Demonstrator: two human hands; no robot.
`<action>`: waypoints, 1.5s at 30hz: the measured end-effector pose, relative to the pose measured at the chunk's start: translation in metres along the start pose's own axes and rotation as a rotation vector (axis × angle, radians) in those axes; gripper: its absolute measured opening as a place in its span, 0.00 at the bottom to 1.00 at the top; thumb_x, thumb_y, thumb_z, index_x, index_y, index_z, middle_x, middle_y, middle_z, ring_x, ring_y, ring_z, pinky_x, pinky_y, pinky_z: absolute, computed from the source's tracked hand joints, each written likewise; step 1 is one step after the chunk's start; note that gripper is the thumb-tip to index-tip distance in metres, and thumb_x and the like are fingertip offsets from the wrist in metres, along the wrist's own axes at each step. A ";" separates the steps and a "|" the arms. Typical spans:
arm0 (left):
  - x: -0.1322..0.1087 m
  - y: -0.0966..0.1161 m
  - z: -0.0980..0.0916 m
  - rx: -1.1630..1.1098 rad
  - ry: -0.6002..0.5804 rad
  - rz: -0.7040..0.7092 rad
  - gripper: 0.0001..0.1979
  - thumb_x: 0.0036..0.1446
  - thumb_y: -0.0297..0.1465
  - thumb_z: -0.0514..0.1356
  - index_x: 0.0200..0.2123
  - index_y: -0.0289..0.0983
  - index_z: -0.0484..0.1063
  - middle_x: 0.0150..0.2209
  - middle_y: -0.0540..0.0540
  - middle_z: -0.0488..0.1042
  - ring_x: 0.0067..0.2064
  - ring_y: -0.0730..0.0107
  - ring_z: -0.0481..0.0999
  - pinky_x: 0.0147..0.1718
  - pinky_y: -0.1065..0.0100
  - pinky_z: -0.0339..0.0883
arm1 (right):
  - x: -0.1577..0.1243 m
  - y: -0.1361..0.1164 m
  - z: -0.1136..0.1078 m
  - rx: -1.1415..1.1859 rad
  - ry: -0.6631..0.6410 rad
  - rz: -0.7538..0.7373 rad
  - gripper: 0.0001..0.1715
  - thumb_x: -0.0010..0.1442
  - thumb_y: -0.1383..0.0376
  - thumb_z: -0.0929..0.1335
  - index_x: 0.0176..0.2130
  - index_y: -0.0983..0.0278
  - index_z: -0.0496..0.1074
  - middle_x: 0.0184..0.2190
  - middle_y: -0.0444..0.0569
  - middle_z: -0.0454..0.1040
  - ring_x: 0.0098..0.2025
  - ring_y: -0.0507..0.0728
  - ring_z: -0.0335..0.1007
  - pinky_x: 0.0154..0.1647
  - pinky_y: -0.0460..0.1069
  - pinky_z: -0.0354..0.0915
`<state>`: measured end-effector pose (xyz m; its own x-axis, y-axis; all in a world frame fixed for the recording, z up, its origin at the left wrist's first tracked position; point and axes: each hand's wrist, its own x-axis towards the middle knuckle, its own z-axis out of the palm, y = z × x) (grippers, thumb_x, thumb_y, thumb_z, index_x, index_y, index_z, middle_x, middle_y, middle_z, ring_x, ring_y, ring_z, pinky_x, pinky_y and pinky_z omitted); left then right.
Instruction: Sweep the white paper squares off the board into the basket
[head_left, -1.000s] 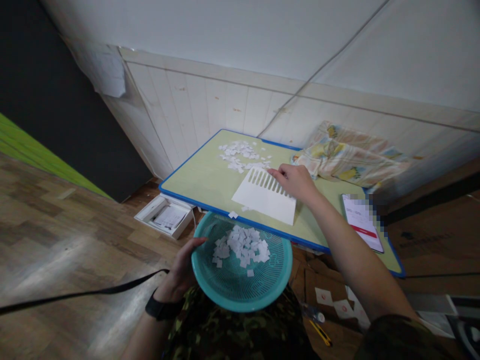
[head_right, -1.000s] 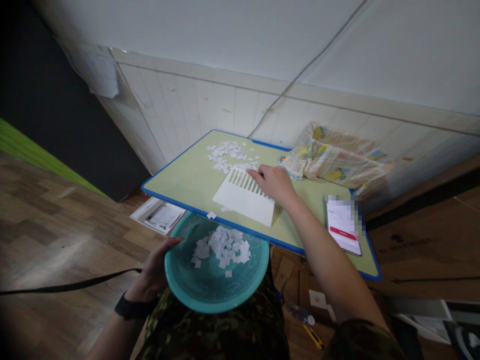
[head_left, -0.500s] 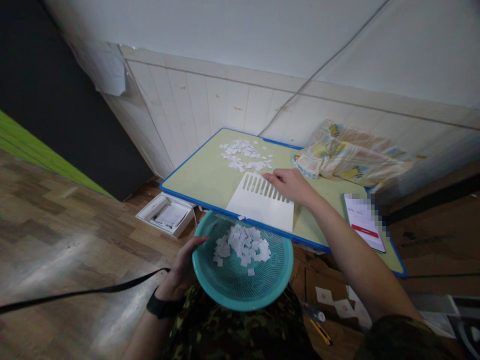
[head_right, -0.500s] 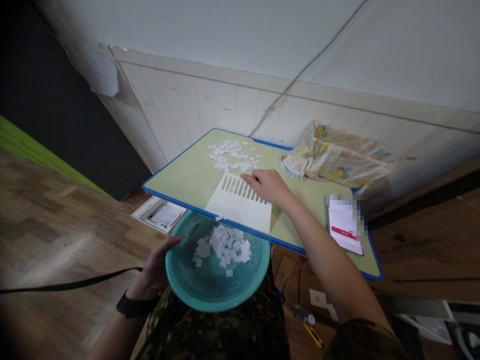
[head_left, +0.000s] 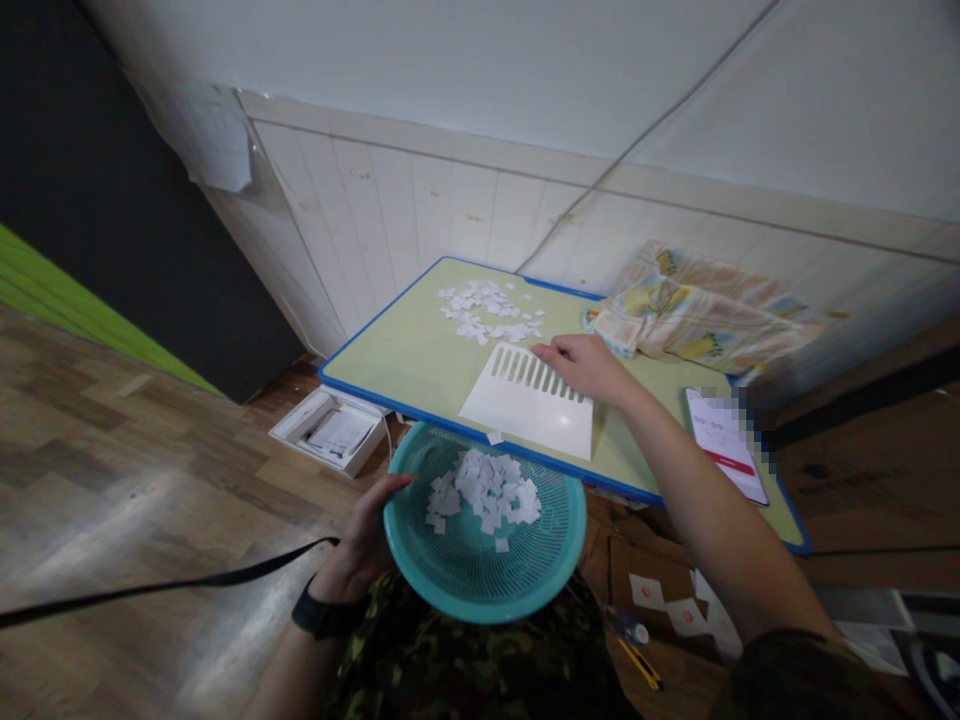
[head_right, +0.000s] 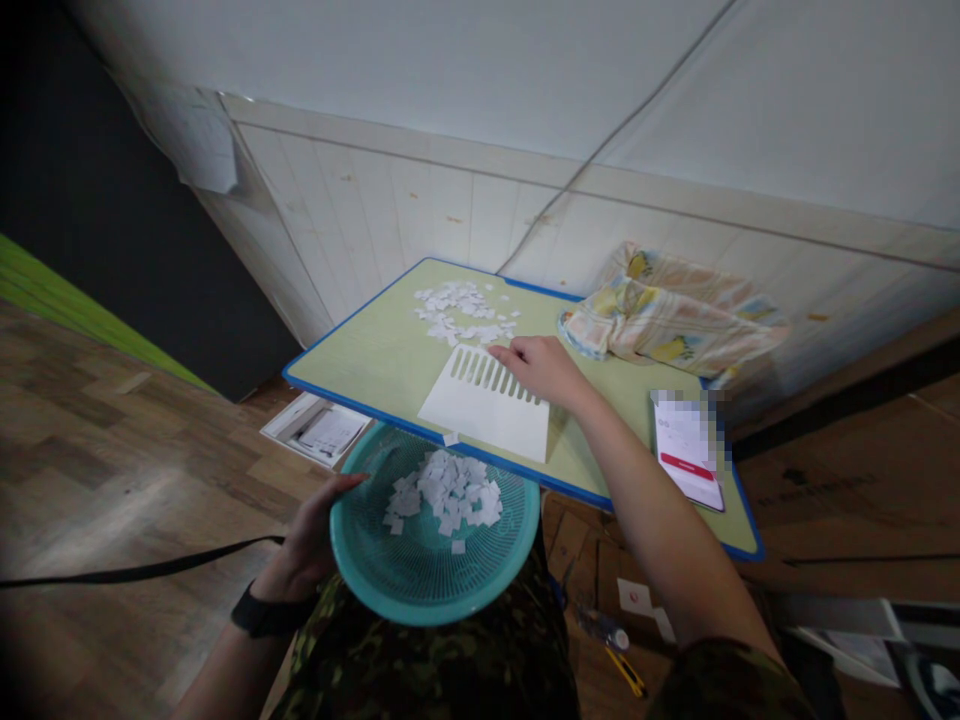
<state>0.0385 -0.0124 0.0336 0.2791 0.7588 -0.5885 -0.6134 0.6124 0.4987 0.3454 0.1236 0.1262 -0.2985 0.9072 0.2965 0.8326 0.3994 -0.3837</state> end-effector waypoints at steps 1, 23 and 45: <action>0.000 0.000 0.000 -0.002 0.003 0.000 0.09 0.55 0.25 0.59 0.27 0.30 0.79 0.24 0.40 0.83 0.24 0.61 0.81 0.27 0.66 0.75 | 0.000 -0.001 0.002 -0.006 -0.015 -0.012 0.31 0.63 0.45 0.58 0.19 0.63 0.60 0.16 0.42 0.61 0.22 0.50 0.56 0.25 0.48 0.48; 0.000 0.000 0.001 0.009 0.053 -0.027 0.09 0.54 0.25 0.59 0.31 0.31 0.80 0.22 0.41 0.82 0.24 0.58 0.81 0.32 0.60 0.76 | 0.010 0.071 -0.022 -0.153 0.266 0.164 0.32 0.61 0.41 0.58 0.20 0.61 0.64 0.18 0.47 0.66 0.23 0.54 0.60 0.26 0.50 0.51; 0.001 0.001 -0.001 0.029 0.012 -0.009 0.13 0.58 0.26 0.57 0.25 0.30 0.79 0.21 0.41 0.81 0.21 0.63 0.79 0.24 0.67 0.75 | -0.001 -0.001 0.007 -0.068 -0.054 -0.051 0.33 0.64 0.46 0.57 0.18 0.63 0.62 0.16 0.45 0.63 0.21 0.51 0.58 0.26 0.48 0.48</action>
<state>0.0371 -0.0111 0.0326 0.2757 0.7503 -0.6008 -0.5888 0.6259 0.5114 0.3418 0.1231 0.1203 -0.3647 0.8925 0.2655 0.8449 0.4370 -0.3084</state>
